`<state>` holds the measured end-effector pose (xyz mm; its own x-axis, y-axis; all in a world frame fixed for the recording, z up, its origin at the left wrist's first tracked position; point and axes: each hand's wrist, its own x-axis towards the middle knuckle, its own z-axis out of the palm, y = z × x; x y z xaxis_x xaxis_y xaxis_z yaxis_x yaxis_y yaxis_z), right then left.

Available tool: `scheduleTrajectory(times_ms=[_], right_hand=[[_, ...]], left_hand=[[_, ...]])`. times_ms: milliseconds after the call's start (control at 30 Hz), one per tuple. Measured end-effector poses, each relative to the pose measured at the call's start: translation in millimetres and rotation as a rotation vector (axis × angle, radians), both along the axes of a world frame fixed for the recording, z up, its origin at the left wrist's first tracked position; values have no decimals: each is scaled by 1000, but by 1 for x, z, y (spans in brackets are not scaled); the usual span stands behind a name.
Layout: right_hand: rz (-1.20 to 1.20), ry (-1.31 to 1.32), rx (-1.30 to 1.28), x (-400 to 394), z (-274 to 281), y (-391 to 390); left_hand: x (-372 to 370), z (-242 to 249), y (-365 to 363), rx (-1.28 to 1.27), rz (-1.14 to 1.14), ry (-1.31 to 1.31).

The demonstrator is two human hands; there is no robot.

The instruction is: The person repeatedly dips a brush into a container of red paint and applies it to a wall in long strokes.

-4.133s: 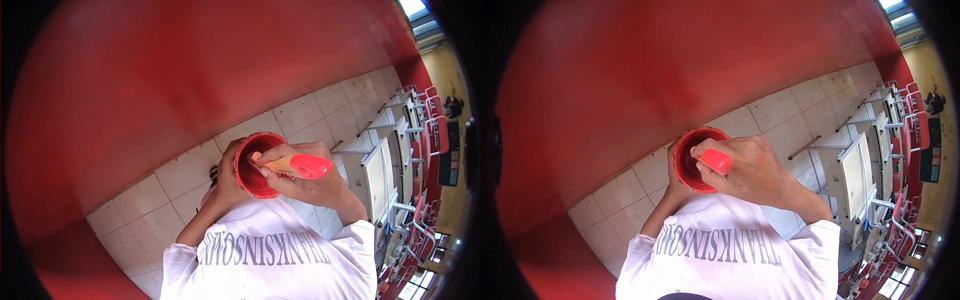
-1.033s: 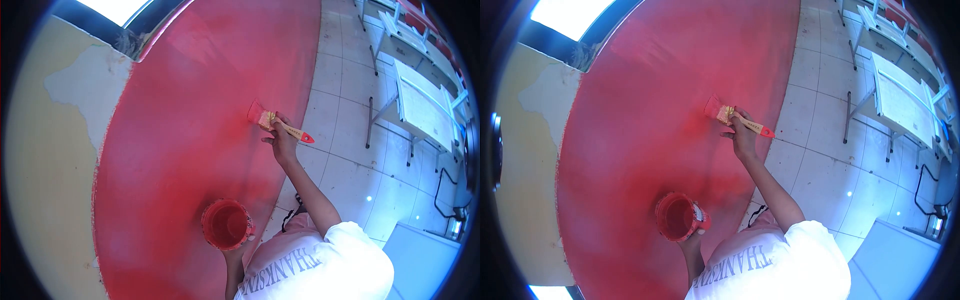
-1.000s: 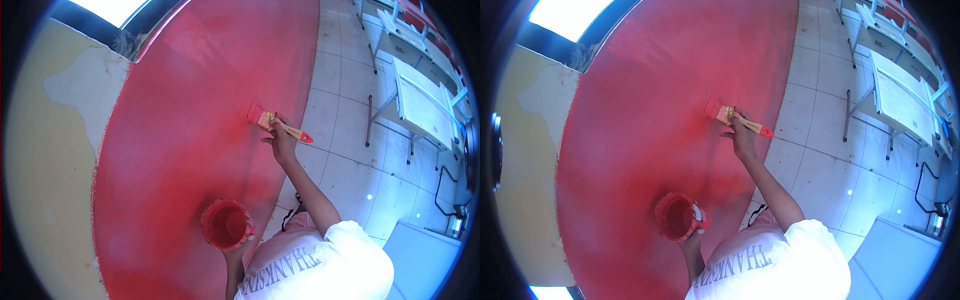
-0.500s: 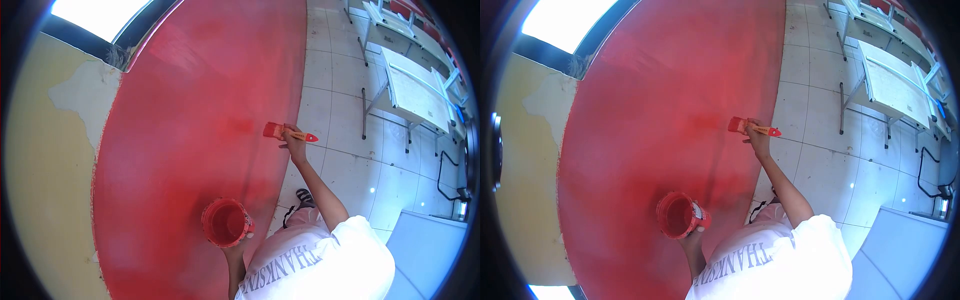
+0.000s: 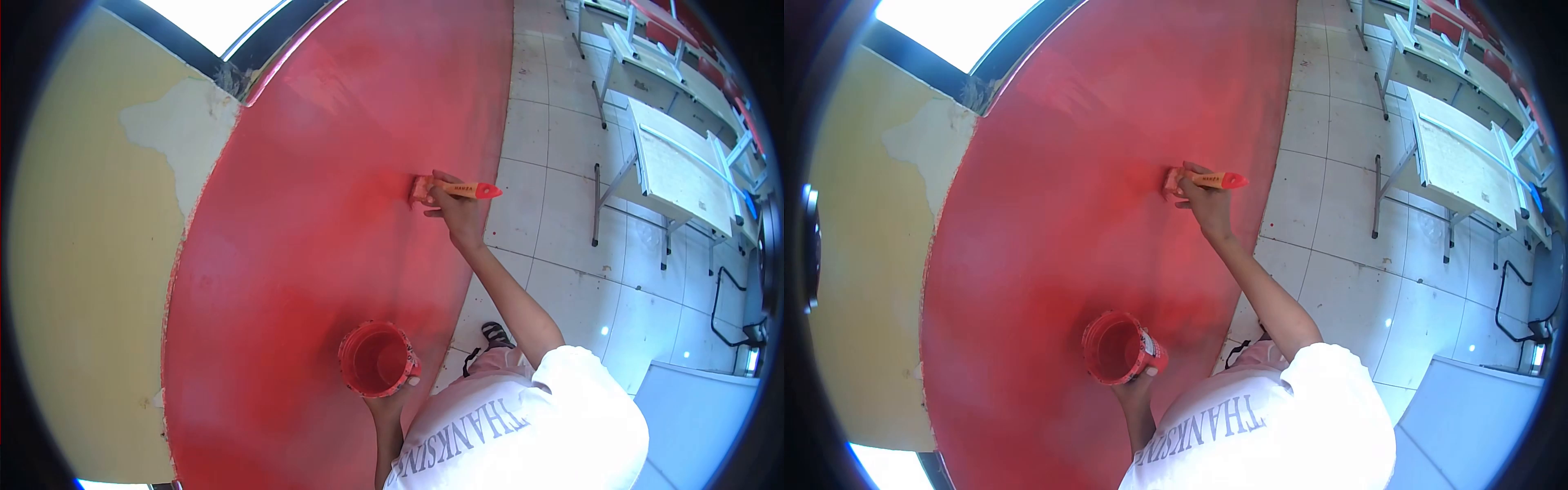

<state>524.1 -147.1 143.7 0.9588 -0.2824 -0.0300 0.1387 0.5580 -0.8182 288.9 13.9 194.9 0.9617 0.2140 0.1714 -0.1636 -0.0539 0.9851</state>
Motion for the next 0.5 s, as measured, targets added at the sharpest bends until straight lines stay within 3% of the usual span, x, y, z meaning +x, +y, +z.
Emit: scheduleTrajectory(times_ms=[500], right_hand=[[50, -274, -9, 16, 129, -4]], left_hand=[[2, -18, 12, 46, 32, -63]])
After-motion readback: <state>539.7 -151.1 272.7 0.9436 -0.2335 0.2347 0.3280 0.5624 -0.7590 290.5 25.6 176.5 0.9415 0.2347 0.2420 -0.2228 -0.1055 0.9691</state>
